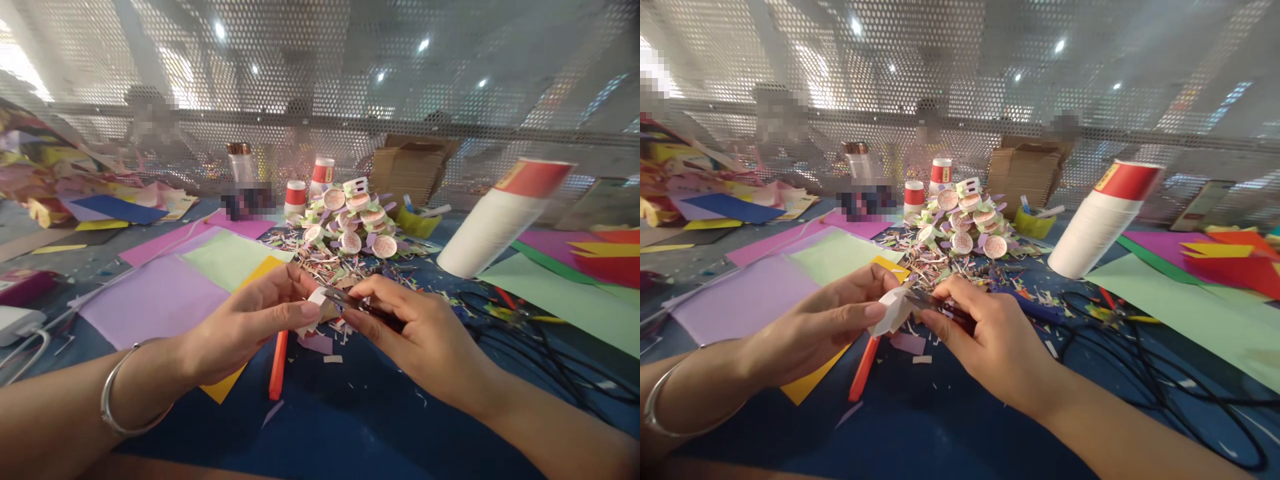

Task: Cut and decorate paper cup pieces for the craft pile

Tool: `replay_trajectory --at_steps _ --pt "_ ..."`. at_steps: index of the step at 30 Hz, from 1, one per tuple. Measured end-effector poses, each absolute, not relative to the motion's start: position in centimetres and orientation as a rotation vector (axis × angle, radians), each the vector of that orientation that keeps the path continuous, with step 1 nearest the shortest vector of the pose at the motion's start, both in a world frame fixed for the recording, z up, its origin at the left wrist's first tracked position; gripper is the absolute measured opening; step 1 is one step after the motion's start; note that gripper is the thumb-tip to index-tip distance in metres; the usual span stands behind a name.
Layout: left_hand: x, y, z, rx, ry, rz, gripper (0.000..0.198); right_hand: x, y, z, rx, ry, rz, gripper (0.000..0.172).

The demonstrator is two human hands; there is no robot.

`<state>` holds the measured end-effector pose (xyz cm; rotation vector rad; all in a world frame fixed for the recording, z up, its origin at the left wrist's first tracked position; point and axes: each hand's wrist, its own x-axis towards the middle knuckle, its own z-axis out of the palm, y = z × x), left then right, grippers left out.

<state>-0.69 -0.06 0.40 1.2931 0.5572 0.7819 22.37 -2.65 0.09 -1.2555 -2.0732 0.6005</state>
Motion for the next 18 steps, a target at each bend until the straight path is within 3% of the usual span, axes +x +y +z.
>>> replay_trajectory --at_steps 18 --pt "-0.86 -0.38 0.60 1.234 0.674 0.761 0.024 22.53 -2.62 0.25 -1.251 -2.061 0.685 0.031"
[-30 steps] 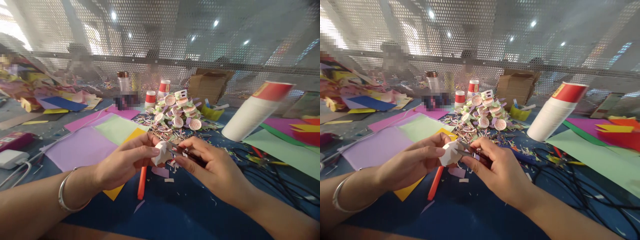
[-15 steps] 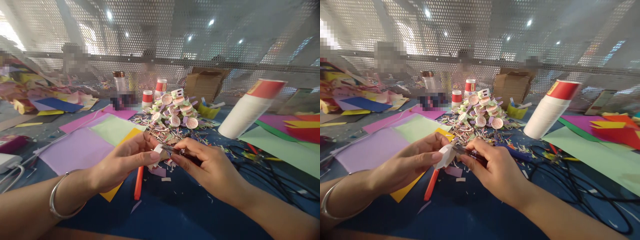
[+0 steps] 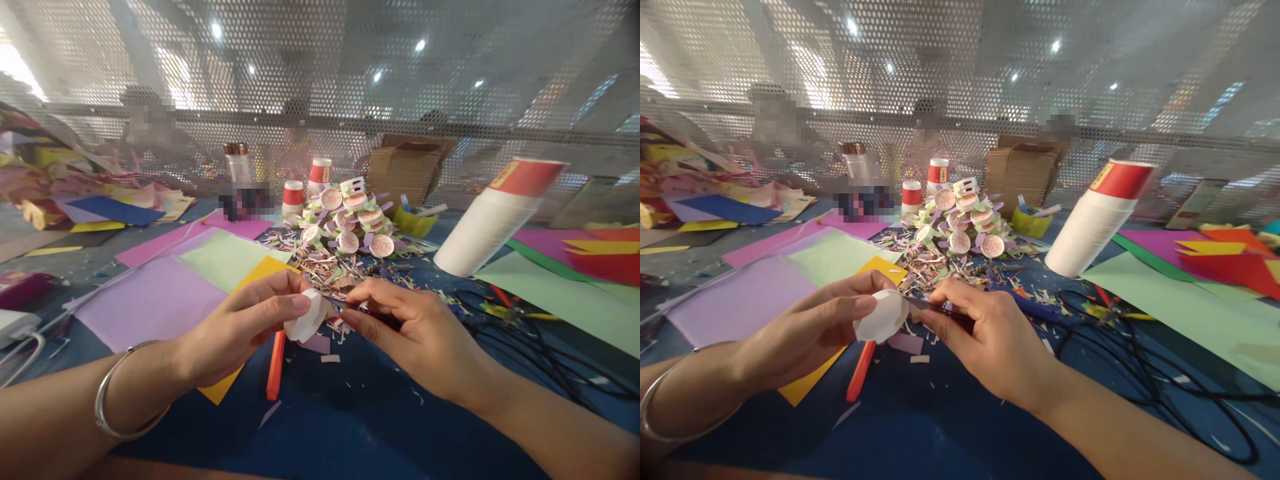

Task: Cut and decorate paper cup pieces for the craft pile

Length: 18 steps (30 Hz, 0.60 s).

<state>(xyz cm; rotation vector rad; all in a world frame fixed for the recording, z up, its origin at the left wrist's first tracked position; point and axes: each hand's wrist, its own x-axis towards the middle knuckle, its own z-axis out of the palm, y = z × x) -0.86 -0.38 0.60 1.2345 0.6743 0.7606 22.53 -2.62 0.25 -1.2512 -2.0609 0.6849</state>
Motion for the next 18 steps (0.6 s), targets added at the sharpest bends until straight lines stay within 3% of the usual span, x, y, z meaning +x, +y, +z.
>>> replay_trajectory --at_steps 7,18 --pt "-0.85 -0.10 0.28 1.033 0.558 0.778 0.016 22.47 -2.39 0.13 -1.242 -2.014 0.725 0.032" --pt "-1.01 0.49 0.01 0.837 0.376 0.654 0.029 22.77 -2.42 0.30 -1.193 -1.991 0.733 0.028"
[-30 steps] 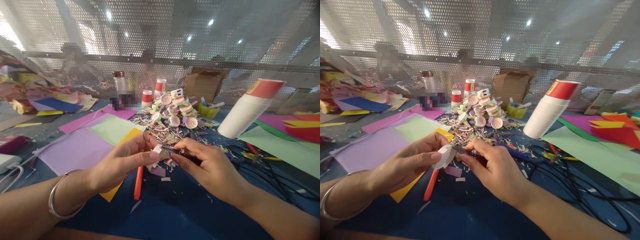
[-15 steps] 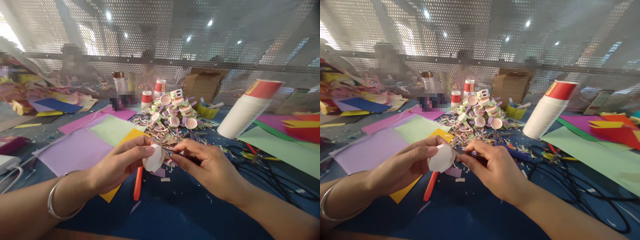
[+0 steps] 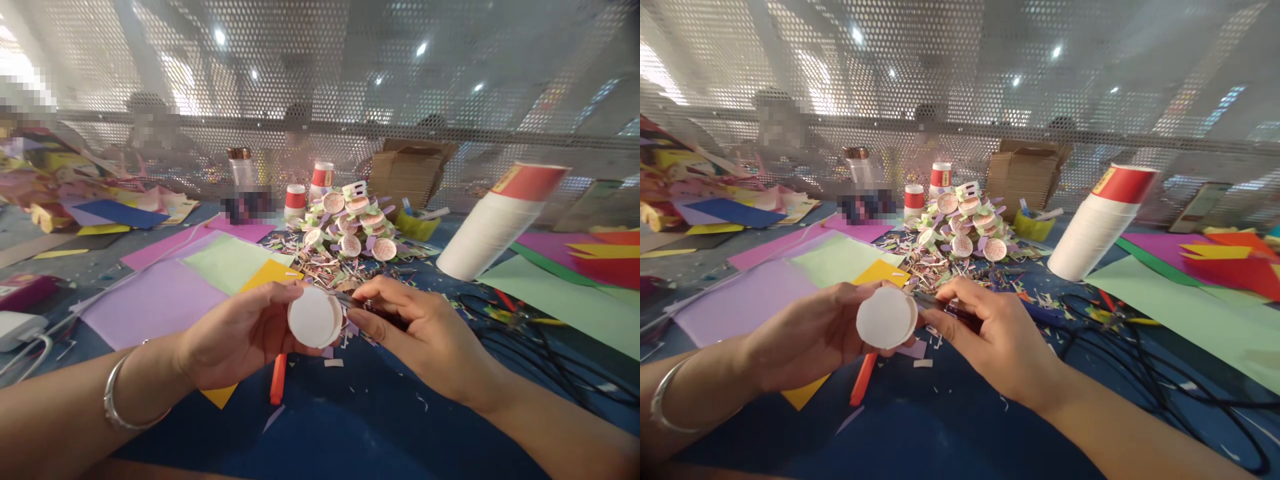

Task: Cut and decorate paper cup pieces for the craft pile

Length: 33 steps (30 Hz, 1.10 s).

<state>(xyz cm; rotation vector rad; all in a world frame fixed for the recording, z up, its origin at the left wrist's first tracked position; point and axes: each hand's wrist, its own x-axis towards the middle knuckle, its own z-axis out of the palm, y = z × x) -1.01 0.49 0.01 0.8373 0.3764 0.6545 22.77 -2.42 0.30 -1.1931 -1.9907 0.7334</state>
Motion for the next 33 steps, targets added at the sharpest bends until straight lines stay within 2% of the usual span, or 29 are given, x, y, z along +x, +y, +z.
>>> replay_trajectory --at_steps 8,16,23,33 --pt "-1.0 0.6 -0.2 0.842 0.354 0.640 0.036 22.7 -2.5 0.6 -1.190 -1.997 0.746 0.026" --pt "-1.0 0.2 -0.1 0.827 0.373 0.618 0.026 22.8 -2.4 0.4 -1.128 -2.020 0.757 0.021" --pt "-1.0 -0.1 -0.2 0.912 0.428 0.650 0.027 23.1 -2.7 0.8 -1.050 -2.084 0.705 0.013" --pt "-1.1 -0.4 -0.1 1.031 0.441 0.645 0.026 23.4 -2.9 1.1 -1.078 -2.159 0.575 0.014"
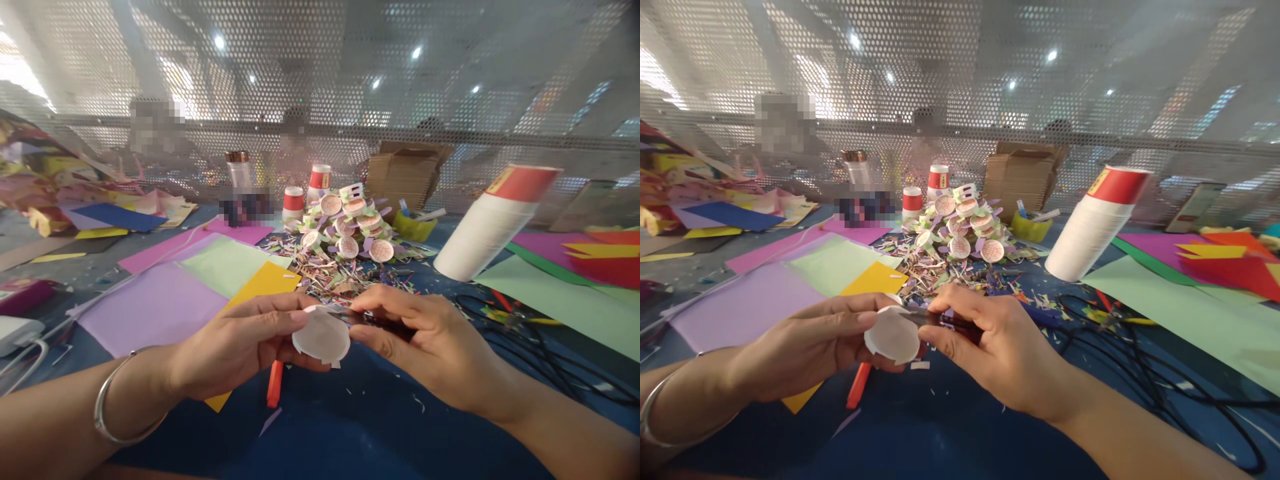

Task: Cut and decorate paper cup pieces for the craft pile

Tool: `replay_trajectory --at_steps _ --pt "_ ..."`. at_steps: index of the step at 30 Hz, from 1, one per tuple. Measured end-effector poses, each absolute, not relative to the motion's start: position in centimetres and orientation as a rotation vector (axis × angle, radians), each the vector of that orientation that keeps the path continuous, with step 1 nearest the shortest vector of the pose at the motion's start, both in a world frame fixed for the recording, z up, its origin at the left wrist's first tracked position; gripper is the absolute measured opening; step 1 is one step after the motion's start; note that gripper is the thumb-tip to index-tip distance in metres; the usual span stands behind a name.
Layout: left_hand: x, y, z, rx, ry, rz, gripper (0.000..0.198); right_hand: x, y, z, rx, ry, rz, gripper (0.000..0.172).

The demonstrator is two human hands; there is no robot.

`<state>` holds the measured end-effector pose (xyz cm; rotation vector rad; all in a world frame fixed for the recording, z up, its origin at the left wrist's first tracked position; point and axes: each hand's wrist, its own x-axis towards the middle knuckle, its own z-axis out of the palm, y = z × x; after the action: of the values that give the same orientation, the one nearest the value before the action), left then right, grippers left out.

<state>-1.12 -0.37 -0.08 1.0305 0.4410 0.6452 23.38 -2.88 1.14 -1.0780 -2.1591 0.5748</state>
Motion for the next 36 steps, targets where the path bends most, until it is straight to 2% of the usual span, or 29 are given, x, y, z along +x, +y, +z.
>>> replay_trajectory --at_steps 12,22,36 --pt "-1.05 -0.22 -0.08 1.012 0.450 0.642 0.026 23.61 -2.64 0.91 -1.047 -2.140 0.517 0.011" --pt "-1.04 -0.13 -0.57 1.346 0.456 0.655 0.019 23.34 -2.51 0.74 -1.051 -2.145 0.536 0.010" --pt "-0.96 -0.13 -0.42 1.435 0.496 0.656 0.016 23.40 -2.61 0.64 -1.043 -2.196 0.375 0.007"
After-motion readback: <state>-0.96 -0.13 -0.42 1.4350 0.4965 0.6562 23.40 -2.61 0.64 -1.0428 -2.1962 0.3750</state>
